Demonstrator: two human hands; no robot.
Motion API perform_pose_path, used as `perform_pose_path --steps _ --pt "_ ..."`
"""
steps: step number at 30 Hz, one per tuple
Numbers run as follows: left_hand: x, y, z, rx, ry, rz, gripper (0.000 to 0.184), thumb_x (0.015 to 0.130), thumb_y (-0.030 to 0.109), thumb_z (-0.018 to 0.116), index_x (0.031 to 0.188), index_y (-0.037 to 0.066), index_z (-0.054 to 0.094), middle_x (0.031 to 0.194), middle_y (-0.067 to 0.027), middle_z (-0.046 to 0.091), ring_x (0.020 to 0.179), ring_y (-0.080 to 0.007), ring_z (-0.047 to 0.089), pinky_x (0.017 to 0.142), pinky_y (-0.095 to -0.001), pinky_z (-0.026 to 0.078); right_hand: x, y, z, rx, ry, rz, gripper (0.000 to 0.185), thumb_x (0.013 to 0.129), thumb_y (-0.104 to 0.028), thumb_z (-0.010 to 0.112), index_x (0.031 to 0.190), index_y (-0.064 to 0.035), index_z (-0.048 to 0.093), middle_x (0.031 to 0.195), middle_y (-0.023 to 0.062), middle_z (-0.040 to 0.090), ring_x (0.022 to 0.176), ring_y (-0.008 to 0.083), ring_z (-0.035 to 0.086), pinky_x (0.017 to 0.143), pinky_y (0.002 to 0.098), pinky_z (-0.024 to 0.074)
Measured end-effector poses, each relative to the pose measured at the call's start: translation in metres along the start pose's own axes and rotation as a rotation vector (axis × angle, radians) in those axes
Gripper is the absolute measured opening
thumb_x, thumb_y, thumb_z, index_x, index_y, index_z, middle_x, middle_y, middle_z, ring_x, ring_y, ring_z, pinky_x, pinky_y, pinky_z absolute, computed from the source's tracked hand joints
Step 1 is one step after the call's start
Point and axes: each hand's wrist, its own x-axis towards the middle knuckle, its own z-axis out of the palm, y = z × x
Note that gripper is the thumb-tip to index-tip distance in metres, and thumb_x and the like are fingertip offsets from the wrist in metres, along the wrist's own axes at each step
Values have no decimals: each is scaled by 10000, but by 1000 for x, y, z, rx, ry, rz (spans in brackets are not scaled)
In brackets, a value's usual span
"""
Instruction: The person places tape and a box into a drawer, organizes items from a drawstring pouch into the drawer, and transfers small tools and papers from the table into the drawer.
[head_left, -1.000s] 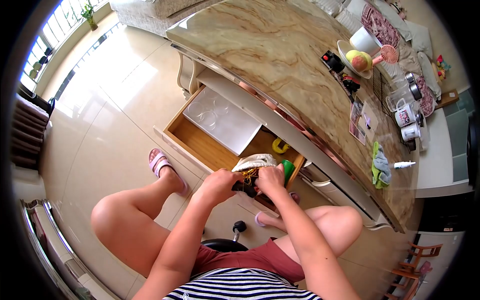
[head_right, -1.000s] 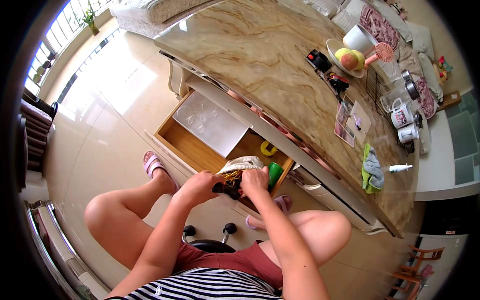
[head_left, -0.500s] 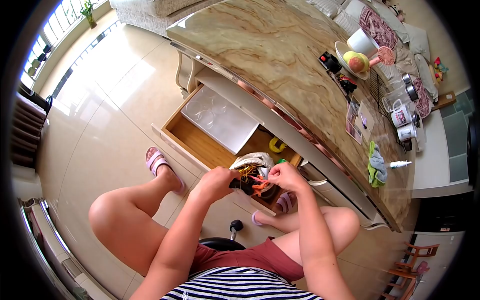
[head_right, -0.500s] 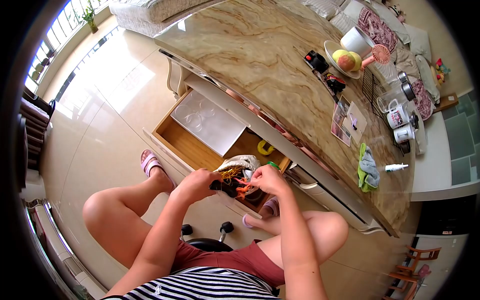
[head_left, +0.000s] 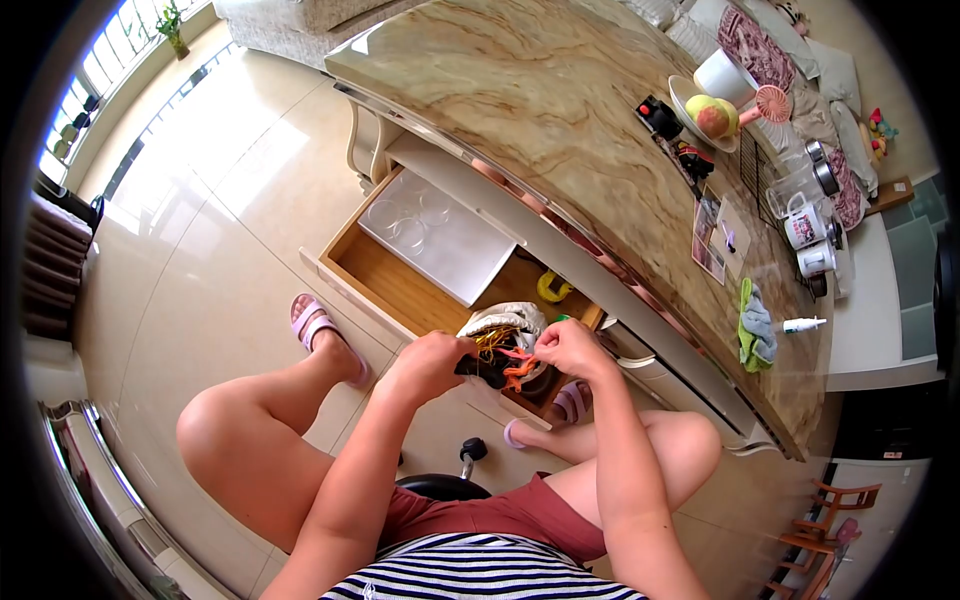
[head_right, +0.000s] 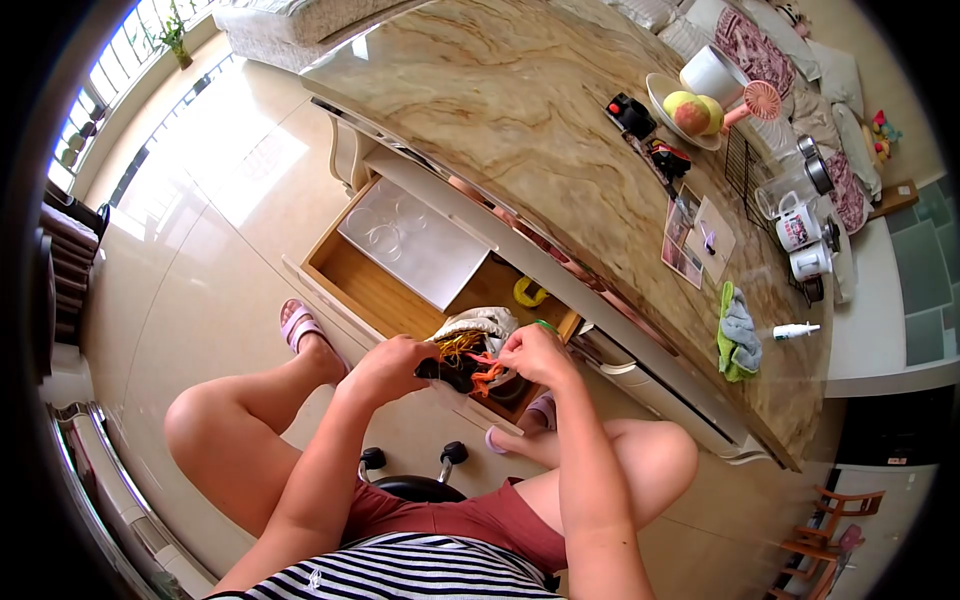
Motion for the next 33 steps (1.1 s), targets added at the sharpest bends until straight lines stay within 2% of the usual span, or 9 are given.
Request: perform_pose_path --steps 9,12,14,15,17,20,33 --pt "0 1 -1 8 -11 6 380 666 96 746 1030 59 642 893 -165 654 912 -344 611 803 -425 489 9 6 8 -66 -6 -9 174 685 -232 705 746 -69 710 741 119 687 743 250 668 733 341 513" --pt "0 -1 0 6 -9 6 381 669 99 751 1032 59 641 895 -166 654 912 -345 611 802 -426 488 12 11 9 -54 -28 -24 170 692 -219 705 746 -57 704 727 115 684 715 222 662 712 324 508" --pt "0 -1 0 4 -10 4 382 670 99 752 1033 58 640 896 -167 654 912 -346 611 800 -427 487 15 16 9 127 -102 -55 164 721 -191 695 749 -30 693 673 76 663 653 145 617 646 289 484" --pt "-1 0 -1 9 -9 6 382 670 96 752 1034 59 640 896 -167 654 911 -347 611 799 -427 487 16 18 9 127 -103 -55 164 721 -191 695 749 -30 693 673 76 663 653 145 617 646 289 484" --pt "-1 1 -3 15 -8 9 382 671 93 752 1034 59 640 896 -167 654 909 -348 611 797 -428 486 18 22 9 275 -181 -78 155 766 -158 681 764 -3 680 647 12 618 615 74 531 581 246 433" --pt "0 2 -3 11 -18 -10 384 670 89 754 1036 58 639 896 -167 654 905 -350 611 795 -429 486 17 24 11 397 -175 -90 139 795 -137 674 778 1 674 660 -29 589 606 51 485 550 229 399" --pt "0 1 -3 12 -22 -16 387 673 107 764 1035 56 637 902 -165 648 920 -347 604 802 -431 480 20 29 10 428 -190 -92 121 801 -118 677 781 1 675 663 -35 579 599 51 472 538 229 386"
